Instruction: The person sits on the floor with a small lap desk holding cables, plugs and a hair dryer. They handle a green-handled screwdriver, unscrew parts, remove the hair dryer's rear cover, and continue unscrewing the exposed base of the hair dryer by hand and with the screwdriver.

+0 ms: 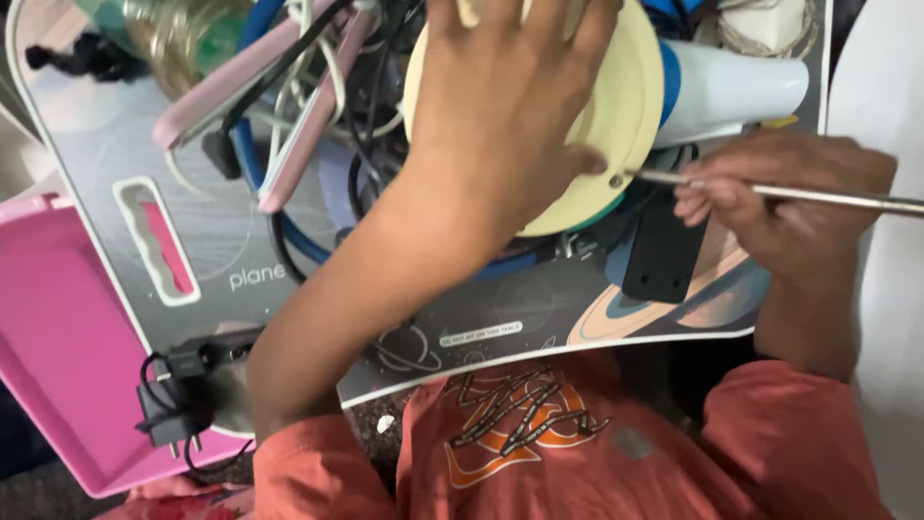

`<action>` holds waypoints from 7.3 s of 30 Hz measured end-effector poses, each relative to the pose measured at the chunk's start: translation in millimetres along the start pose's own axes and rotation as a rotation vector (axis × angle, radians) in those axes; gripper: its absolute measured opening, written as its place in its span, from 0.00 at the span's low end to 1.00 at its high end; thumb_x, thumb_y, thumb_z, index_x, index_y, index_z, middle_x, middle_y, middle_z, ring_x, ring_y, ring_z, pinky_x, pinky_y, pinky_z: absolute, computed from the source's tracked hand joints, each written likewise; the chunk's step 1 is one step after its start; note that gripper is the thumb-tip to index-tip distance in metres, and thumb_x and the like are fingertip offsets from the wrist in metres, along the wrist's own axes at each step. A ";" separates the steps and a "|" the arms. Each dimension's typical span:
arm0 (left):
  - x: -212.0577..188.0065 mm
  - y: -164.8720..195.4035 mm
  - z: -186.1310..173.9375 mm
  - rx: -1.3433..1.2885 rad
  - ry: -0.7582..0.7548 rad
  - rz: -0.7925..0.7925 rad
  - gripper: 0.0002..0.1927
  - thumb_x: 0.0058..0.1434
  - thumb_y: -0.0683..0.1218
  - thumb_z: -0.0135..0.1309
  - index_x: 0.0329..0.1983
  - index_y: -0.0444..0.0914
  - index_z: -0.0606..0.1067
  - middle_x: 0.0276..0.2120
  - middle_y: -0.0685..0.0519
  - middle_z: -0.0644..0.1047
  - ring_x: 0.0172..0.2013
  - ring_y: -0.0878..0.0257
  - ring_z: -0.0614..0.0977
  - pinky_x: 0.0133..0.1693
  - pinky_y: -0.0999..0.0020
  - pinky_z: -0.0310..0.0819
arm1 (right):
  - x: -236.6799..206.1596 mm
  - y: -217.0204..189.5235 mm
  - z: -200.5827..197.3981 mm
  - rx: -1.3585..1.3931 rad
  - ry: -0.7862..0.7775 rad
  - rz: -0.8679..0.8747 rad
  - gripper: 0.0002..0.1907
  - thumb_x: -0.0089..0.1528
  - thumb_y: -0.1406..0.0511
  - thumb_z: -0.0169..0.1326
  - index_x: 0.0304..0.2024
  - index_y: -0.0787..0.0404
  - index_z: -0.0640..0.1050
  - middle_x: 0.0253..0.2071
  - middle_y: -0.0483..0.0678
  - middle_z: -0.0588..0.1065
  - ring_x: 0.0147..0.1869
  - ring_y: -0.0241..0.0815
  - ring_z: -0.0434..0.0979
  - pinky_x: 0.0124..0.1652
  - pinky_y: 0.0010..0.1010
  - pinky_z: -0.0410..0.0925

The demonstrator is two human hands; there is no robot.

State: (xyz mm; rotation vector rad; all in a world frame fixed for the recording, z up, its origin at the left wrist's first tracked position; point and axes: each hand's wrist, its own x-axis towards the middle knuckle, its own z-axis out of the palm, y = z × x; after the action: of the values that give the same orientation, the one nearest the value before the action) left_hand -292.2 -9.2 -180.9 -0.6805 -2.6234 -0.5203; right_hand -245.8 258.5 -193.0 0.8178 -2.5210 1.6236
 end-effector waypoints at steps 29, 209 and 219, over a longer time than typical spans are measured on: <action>20.6 -22.7 -57.2 -0.324 -0.277 -0.049 0.39 0.48 0.38 0.68 0.65 0.28 0.67 0.56 0.39 0.74 0.60 0.41 0.73 0.64 0.53 0.64 | 37.0 -22.4 -7.7 -0.036 -0.242 0.087 0.07 0.65 0.67 0.58 0.40 0.66 0.78 0.34 0.53 0.79 0.34 0.42 0.82 0.34 0.27 0.75; -13.6 -32.4 -9.9 -0.504 -0.008 -0.088 0.35 0.47 0.53 0.69 0.57 0.36 0.75 0.48 0.43 0.79 0.52 0.46 0.76 0.56 0.54 0.70 | -132.7 35.7 95.3 0.413 0.324 0.296 0.34 0.67 0.66 0.51 0.75 0.61 0.58 0.40 0.53 0.74 0.26 0.32 0.70 0.24 0.23 0.67; -15.5 -38.0 -5.2 -0.422 -0.013 -0.115 0.36 0.46 0.54 0.70 0.57 0.35 0.75 0.46 0.41 0.75 0.50 0.44 0.76 0.53 0.52 0.70 | -119.6 29.9 105.3 0.307 0.308 0.274 0.34 0.67 0.66 0.51 0.74 0.63 0.58 0.40 0.50 0.75 0.26 0.30 0.71 0.25 0.22 0.69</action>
State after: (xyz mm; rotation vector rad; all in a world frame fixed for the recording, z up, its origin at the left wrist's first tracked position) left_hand -298.1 -48.3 -192.9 -0.6547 -2.5963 -1.1273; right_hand -130.1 226.8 -301.9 0.2086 -2.2767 2.0692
